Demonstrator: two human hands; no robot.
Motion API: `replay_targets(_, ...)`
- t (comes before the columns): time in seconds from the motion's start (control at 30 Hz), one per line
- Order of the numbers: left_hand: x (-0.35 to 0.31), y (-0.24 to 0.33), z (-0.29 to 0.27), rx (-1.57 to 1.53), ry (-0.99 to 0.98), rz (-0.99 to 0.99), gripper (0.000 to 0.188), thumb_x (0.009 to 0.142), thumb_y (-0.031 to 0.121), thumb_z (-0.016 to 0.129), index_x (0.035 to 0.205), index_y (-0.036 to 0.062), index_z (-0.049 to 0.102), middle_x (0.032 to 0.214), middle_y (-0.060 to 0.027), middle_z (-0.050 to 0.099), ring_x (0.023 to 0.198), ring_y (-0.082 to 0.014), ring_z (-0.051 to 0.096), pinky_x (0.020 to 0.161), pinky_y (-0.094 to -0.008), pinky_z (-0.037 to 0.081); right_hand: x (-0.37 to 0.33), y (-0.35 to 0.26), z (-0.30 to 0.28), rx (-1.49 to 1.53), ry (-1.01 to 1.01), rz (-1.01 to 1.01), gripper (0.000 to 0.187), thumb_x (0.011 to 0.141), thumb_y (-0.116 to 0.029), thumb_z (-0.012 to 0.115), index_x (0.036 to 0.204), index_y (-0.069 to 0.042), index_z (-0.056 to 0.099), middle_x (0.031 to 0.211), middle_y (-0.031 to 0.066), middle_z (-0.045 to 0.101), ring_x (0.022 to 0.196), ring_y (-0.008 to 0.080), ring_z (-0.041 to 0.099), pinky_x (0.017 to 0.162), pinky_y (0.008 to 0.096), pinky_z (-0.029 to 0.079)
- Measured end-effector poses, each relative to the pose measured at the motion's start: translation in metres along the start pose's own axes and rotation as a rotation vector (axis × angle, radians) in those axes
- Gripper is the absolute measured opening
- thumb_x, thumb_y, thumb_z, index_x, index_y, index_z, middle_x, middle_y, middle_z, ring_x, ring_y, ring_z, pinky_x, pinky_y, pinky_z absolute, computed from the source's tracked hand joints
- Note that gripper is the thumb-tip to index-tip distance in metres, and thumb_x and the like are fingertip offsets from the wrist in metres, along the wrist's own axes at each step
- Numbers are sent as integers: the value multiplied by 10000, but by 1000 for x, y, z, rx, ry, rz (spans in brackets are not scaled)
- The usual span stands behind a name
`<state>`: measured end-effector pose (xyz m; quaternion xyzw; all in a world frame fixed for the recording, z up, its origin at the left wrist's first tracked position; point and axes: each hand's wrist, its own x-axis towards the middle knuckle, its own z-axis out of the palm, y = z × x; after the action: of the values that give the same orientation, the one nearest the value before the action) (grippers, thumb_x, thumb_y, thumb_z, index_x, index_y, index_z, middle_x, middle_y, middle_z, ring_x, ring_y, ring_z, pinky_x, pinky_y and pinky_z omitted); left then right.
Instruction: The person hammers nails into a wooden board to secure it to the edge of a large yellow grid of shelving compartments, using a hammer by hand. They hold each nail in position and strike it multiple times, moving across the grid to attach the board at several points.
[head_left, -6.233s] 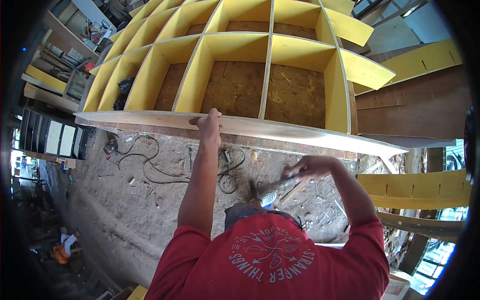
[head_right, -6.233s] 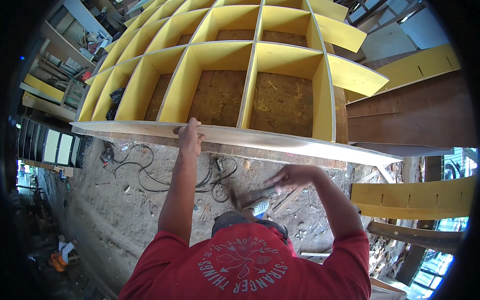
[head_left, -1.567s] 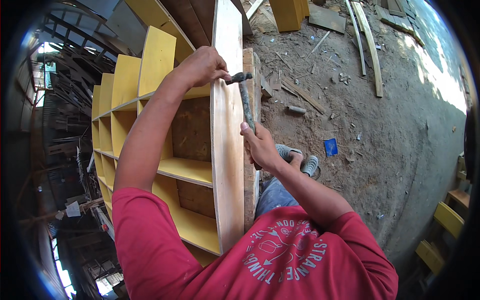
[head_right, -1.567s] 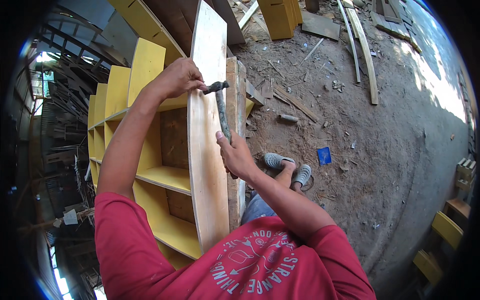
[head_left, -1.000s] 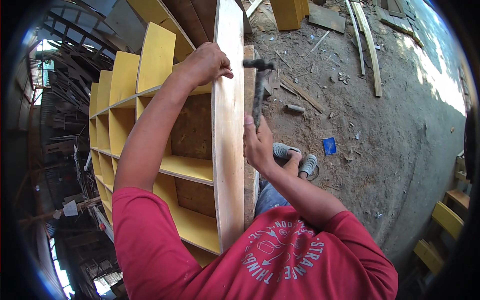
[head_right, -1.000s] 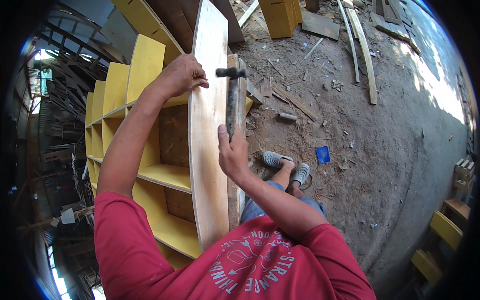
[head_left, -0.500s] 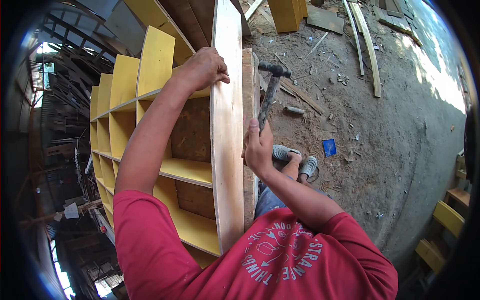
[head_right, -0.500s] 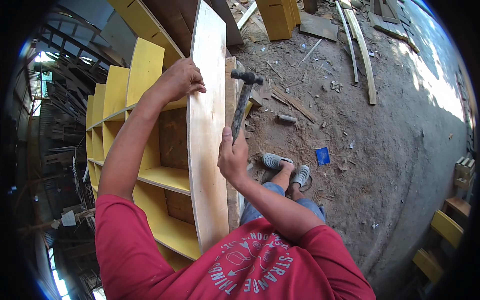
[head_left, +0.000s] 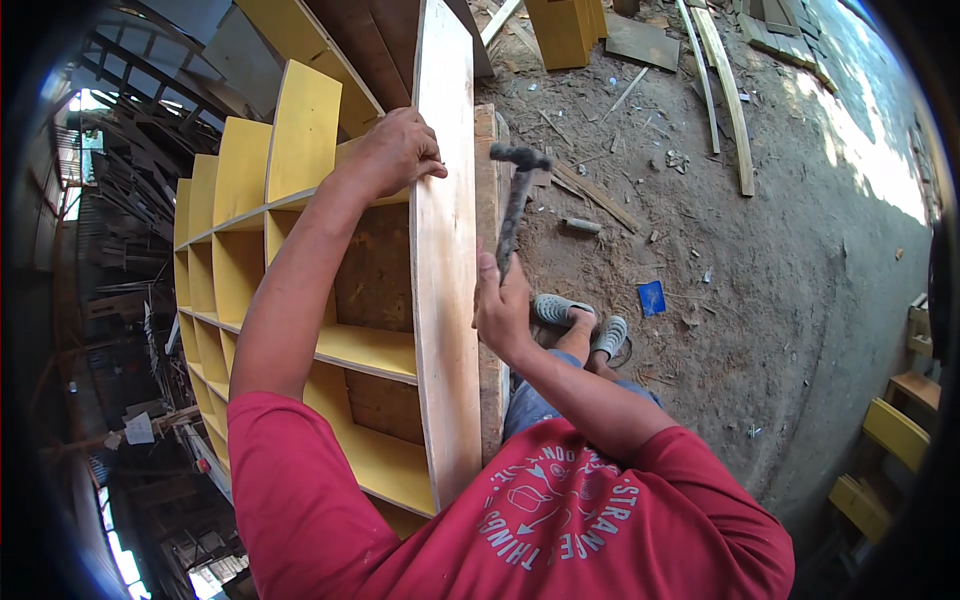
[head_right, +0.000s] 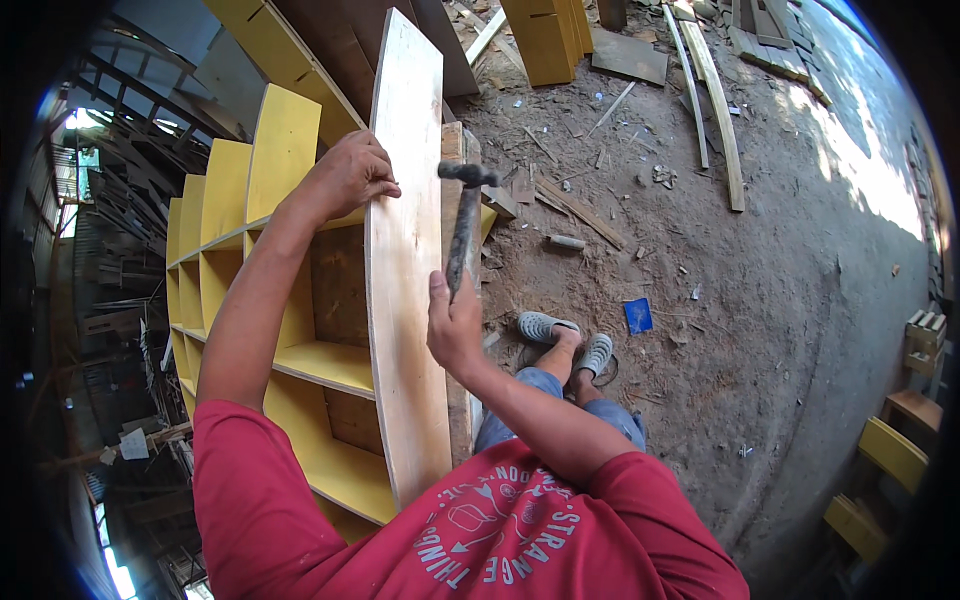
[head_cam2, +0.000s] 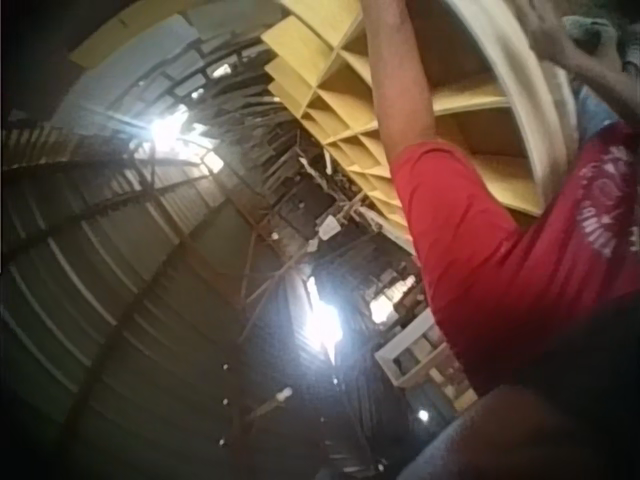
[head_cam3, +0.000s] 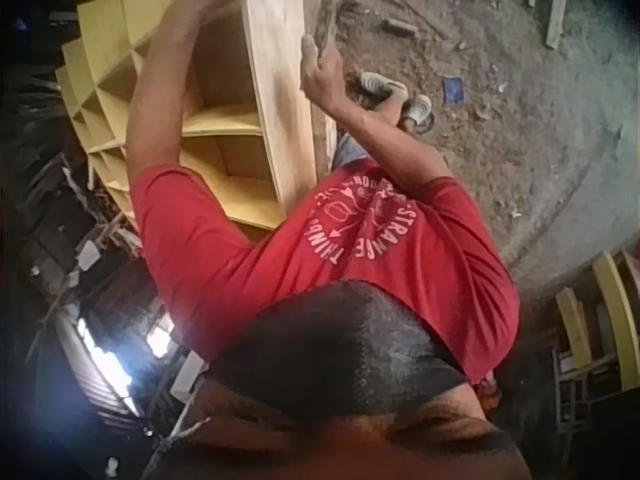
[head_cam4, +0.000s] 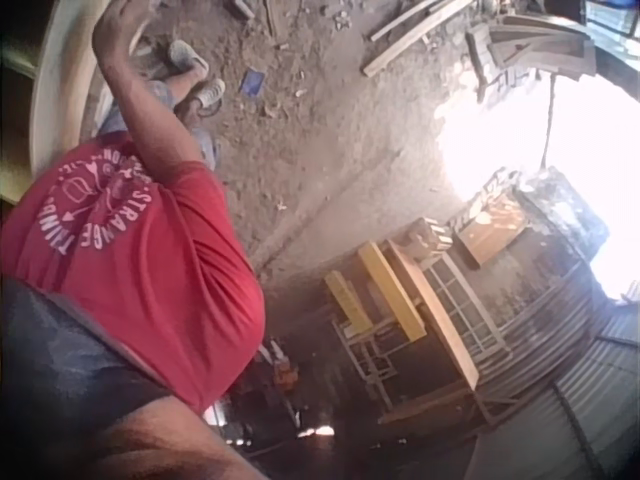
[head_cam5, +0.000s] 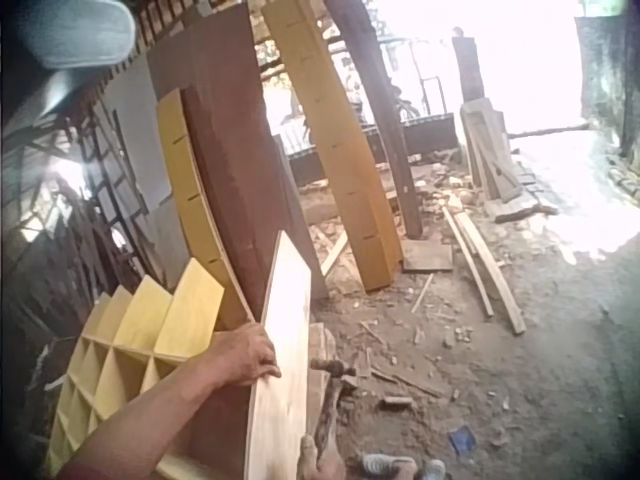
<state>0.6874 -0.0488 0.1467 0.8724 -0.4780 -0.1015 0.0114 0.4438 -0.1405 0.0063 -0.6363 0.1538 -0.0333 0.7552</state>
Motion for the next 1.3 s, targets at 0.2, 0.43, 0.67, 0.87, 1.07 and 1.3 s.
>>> replay_targets(0.2,-21,1,1,-200,121,-128,372,796,200,854,1140,78,783,1413,-136,667,1360,-331,560,1143,-413,468,9,-10,-23,127,-52,77,344,1142,-346,507,1088,-9,553,671,30,557,583,165,594,524,346,471)
replay_targets(0.43,-83,-43,34,-358,256,-269,654,727,137,775,1359,46,636,1380,-209,674,1309,-378,626,1151,-444,477,33,-26,-46,285,-78,191,336,1155,-362,480,930,-113,447,626,-38,413,422,77,387,366,263,348)
replay_targets(0.67,-72,-52,65,-205,295,-262,240,651,140,699,880,110,635,841,-74,701,858,-354,717,785,-460,583,53,-30,-65,81,-154,237,285,1154,-328,482,1013,-81,499,630,-11,428,422,94,395,378,277,365)
replay_targets(0.87,-74,-58,76,-249,338,-195,163,714,156,744,855,148,661,811,-49,701,839,-260,737,787,-410,581,94,-59,-52,-34,-131,221,294,1157,-347,470,1049,-75,497,632,-19,409,421,87,386,375,267,356)
replay_targets(1.07,-71,-58,85,-348,390,-196,70,819,183,721,803,152,660,774,-42,695,795,-238,720,778,-390,568,115,-69,-33,-66,-64,219,322,1154,-380,468,1040,-81,502,624,-18,392,409,92,377,361,269,345)
replay_targets(1.3,-77,-59,83,-388,432,-211,114,858,176,680,750,155,651,698,-56,673,762,-238,713,762,-381,568,120,-65,-20,-91,-57,229,341,1148,-403,480,1038,-81,506,625,-11,396,420,95,377,380,258,354)
